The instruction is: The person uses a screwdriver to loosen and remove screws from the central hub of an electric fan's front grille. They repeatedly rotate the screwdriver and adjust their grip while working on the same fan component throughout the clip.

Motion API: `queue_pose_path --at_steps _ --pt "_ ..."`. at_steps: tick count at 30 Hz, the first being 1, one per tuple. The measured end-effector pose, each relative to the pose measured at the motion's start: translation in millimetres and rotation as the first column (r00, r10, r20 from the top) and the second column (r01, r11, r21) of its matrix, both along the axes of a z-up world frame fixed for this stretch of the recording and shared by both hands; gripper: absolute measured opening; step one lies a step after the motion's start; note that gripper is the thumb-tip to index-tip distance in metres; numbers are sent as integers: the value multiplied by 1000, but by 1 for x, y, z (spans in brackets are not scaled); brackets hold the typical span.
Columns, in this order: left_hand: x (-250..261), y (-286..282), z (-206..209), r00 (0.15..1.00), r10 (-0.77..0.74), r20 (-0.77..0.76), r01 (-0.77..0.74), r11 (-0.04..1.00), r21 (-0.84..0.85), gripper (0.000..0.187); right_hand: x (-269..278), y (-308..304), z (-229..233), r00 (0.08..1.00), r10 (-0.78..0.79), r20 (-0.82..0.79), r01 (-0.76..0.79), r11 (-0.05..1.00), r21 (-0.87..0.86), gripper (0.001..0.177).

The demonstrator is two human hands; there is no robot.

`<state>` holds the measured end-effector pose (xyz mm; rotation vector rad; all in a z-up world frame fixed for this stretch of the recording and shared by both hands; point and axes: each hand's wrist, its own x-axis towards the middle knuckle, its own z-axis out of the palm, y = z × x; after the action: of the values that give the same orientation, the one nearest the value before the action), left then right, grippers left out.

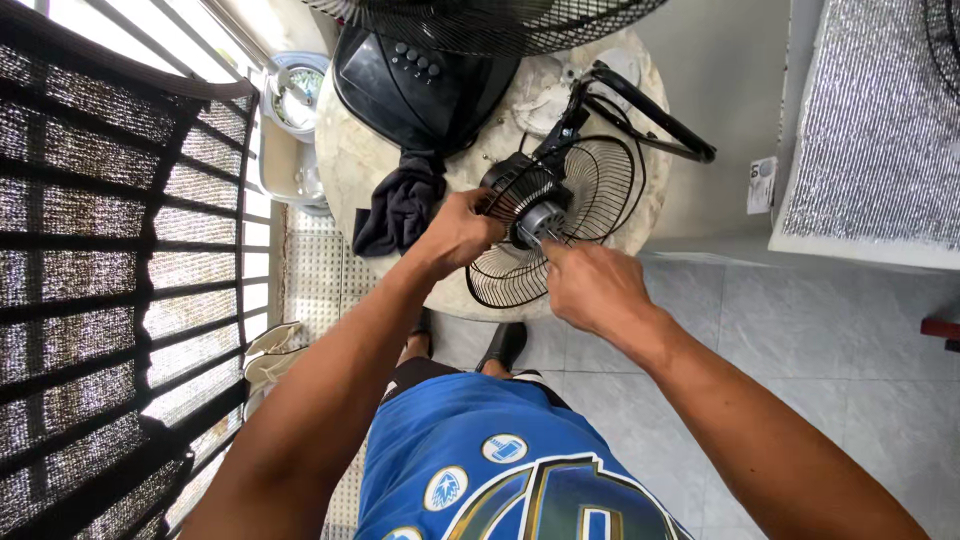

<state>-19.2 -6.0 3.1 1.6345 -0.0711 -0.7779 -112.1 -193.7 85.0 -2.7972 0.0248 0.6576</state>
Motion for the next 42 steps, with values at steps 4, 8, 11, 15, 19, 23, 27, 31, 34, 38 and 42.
queue_pose_path --at_steps 4,8,11,15,19,23,27,31,34,38,42 --pt "2 -1 7 991 53 -122 -66 993 -101 44 12 -12 10 979 -197 61 184 967 174 37" --pt "0 -3 14 964 98 -248 -149 969 -195 32 14 -24 28 894 -428 133 340 842 419 31" --pt "-3 -8 21 954 93 -286 -158 964 -212 29 9 -20 39 832 -428 354 260 863 433 26" --pt "-6 -11 35 947 62 -316 -139 964 -228 26 -2 -8 55 724 -464 510 164 834 526 34" --pt "-9 -17 45 902 57 -428 -178 952 -249 32 -11 -3 63 658 -397 640 7 854 521 43" --pt "-8 -22 48 881 68 -469 -222 934 -282 32 -14 -9 62 628 -420 655 -20 833 553 44" --pt "-8 -24 45 853 47 -519 -239 920 -310 32 -20 -16 57 618 -492 613 8 784 620 44" --pt "-7 -23 41 852 23 -524 -220 922 -317 35 -24 -21 58 658 -439 612 -37 793 609 43" --pt "-6 -22 36 846 15 -533 -213 926 -312 37 -25 -23 59 715 -406 570 -83 759 646 46" --pt "-5 -20 32 846 -4 -533 -189 933 -307 40 -20 -28 64 743 -376 553 -114 744 659 52" --pt "-3 -18 29 846 -27 -532 -184 923 -338 41 -13 -28 66 701 -299 647 -92 862 498 54"
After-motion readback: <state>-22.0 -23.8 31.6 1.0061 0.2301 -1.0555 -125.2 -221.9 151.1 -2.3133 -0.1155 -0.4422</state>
